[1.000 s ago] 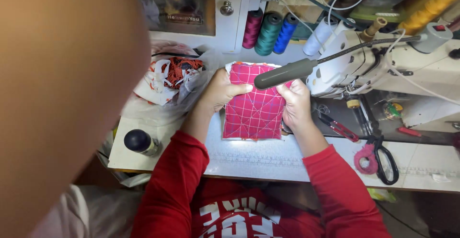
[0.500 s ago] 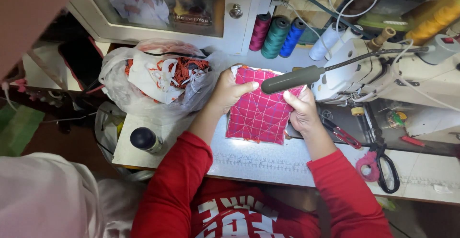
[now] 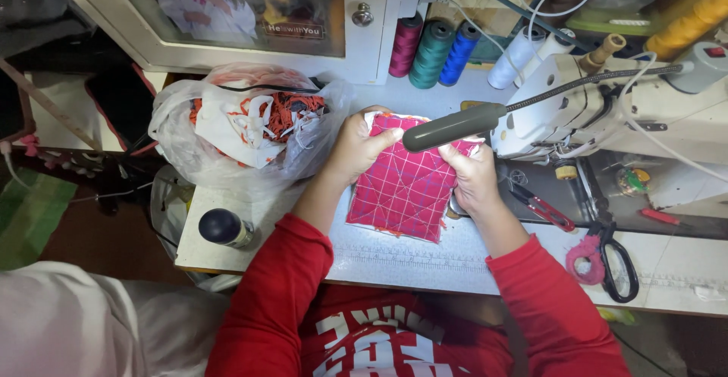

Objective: The person uses scissors to trim the edges of a white quilted fabric piece and then a red patterned fabric piece. They then handle a pile of red and blue fabric scraps, cutting some pieces and arranging them on the table.

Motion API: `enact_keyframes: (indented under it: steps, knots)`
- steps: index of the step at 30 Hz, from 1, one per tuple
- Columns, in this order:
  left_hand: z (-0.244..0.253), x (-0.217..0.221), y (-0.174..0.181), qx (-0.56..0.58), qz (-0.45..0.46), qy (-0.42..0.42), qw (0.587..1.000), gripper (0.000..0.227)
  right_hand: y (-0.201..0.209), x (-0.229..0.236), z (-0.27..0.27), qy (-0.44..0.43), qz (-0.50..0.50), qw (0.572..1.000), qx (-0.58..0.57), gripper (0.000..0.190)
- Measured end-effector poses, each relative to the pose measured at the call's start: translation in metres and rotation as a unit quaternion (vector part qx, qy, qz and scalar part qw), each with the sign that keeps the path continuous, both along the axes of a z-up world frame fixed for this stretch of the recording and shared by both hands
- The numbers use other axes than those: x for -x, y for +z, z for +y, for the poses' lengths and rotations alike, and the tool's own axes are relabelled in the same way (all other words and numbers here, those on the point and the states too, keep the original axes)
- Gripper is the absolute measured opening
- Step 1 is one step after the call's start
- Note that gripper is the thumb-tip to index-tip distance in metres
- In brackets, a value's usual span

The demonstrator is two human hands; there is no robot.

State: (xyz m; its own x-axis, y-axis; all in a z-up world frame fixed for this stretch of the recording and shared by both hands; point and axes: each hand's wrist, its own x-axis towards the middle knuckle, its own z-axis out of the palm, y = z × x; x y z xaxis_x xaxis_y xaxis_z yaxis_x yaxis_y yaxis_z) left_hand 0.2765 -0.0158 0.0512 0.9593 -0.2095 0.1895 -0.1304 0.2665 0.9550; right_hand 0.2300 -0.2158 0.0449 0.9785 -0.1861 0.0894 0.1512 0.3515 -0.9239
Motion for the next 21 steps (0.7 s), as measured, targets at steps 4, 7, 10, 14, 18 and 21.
enact_keyframes:
  steps: [4, 7, 10, 14, 18, 21]
  knots:
    - [0.001, 0.010, 0.009, 0.024, 0.026, -0.006, 0.999, 0.020, 0.000, 0.004, 0.002, 0.009, 0.022, 0.999, -0.027, 0.014]
    - [0.005, 0.009, 0.019, 0.122, 0.147, -0.058, 0.980, 0.017, 0.008, 0.004, 0.003, -0.008, 0.020, 0.999, -0.040, 0.015]
    - [0.011, 0.007, 0.010, 0.130, 0.161, -0.090, 0.974, 0.025, 0.016, 0.010, 0.006, -0.024, 0.001, 0.999, -0.039, 0.019]
    - [0.010, 0.012, 0.022, 0.060, 0.083, -0.076, 0.992, 0.029, 0.021, 0.004, 0.006, -0.011, -0.025, 0.998, -0.059, 0.035]
    - [0.012, 0.006, 0.010, 0.081, 0.060, -0.027, 0.995, 0.024, -0.003, -0.001, -0.003, 0.075, 0.020, 0.995, -0.059, 0.034]
    - [0.012, -0.002, -0.001, 0.107, 0.052, -0.017, 0.993, 0.024, 0.014, 0.007, 0.009, 0.102, 0.029, 0.994, -0.040, 0.022]
